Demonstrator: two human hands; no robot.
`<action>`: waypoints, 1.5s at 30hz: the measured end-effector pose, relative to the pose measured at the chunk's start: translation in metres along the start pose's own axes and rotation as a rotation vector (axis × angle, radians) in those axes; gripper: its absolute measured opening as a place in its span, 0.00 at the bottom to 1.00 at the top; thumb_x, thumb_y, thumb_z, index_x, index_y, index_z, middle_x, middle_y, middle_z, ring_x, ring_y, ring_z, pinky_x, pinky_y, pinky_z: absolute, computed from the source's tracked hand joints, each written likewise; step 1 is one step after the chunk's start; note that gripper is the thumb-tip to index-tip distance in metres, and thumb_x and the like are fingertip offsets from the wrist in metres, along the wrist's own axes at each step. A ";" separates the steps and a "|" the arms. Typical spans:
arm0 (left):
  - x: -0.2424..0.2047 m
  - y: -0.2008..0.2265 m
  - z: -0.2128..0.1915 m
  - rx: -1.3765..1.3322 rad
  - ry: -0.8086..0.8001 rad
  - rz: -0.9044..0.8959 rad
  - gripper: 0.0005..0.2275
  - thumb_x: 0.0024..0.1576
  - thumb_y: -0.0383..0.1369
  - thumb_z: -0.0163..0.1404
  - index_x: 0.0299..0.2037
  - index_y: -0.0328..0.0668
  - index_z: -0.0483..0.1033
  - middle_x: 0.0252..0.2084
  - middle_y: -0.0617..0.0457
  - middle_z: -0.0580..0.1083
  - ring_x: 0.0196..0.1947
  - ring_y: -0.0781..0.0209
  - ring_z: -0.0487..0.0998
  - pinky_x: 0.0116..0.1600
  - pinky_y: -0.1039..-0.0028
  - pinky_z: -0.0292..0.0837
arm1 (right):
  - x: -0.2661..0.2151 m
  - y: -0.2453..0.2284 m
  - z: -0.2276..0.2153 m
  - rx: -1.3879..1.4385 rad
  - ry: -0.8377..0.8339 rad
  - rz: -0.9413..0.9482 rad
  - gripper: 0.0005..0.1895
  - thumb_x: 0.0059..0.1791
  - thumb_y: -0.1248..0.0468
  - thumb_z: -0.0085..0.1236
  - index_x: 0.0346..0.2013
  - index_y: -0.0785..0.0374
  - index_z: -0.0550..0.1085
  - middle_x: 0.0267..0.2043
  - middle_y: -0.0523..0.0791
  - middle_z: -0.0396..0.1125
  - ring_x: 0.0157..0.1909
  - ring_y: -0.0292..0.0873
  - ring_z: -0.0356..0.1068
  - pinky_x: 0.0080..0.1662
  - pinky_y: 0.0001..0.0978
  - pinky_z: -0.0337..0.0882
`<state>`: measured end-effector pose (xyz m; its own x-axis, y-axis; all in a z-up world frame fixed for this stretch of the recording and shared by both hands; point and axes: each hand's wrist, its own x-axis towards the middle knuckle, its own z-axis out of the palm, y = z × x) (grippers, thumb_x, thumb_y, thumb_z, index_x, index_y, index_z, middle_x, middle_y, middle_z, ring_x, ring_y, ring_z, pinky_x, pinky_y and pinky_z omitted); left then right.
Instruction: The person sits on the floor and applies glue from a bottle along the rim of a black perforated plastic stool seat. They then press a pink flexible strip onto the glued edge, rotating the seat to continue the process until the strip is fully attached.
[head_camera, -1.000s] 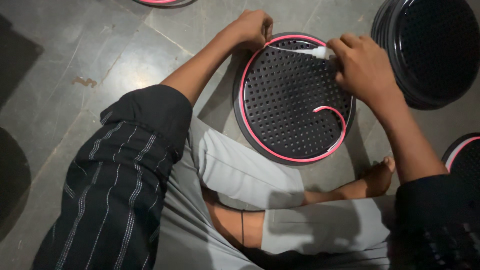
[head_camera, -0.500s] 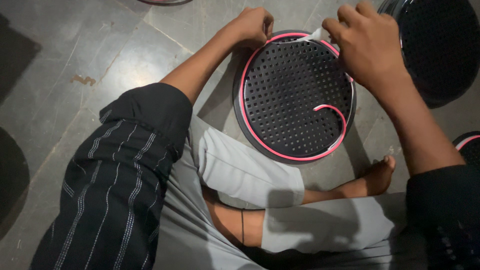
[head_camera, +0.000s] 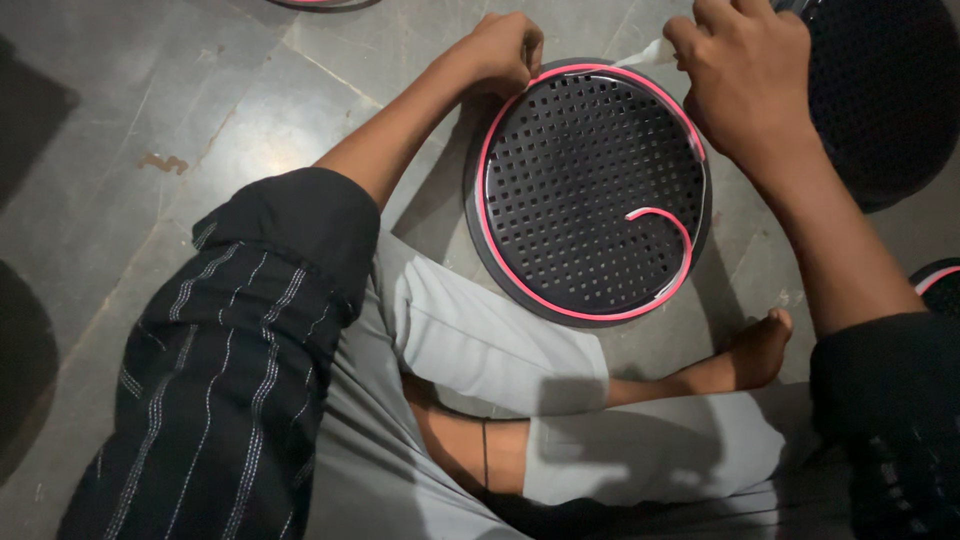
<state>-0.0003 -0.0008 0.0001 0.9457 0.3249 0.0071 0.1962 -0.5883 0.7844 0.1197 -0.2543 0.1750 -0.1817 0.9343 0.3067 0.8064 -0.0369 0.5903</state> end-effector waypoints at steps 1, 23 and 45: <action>-0.001 0.000 0.000 0.000 0.006 -0.006 0.06 0.41 0.23 0.59 0.28 0.41 0.80 0.32 0.46 0.80 0.36 0.51 0.83 0.41 0.64 0.77 | -0.002 0.000 -0.001 -0.004 0.009 0.003 0.07 0.47 0.65 0.62 0.38 0.51 0.77 0.40 0.36 0.68 0.48 0.37 0.70 0.38 0.30 0.66; 0.011 -0.017 0.008 -0.005 -0.027 0.024 0.09 0.41 0.32 0.61 0.31 0.41 0.81 0.31 0.46 0.80 0.34 0.52 0.83 0.40 0.65 0.77 | -0.181 0.010 0.133 1.414 0.151 1.009 0.18 0.56 0.77 0.52 0.58 0.62 0.63 0.53 0.41 0.68 0.56 0.35 0.69 0.58 0.29 0.72; 0.006 -0.003 0.029 0.419 0.071 -0.275 0.12 0.49 0.32 0.57 0.42 0.39 0.82 0.46 0.34 0.76 0.46 0.33 0.79 0.47 0.51 0.76 | -0.224 -0.039 0.143 0.792 -0.038 1.451 0.30 0.49 0.71 0.55 0.65 0.63 0.58 0.47 0.55 0.71 0.48 0.53 0.74 0.53 0.43 0.72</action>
<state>0.0121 -0.0181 -0.0200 0.8272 0.5507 -0.1112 0.5365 -0.7157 0.4471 0.2095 -0.4115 -0.0237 0.9343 0.2926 0.2035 0.3516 -0.6636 -0.6603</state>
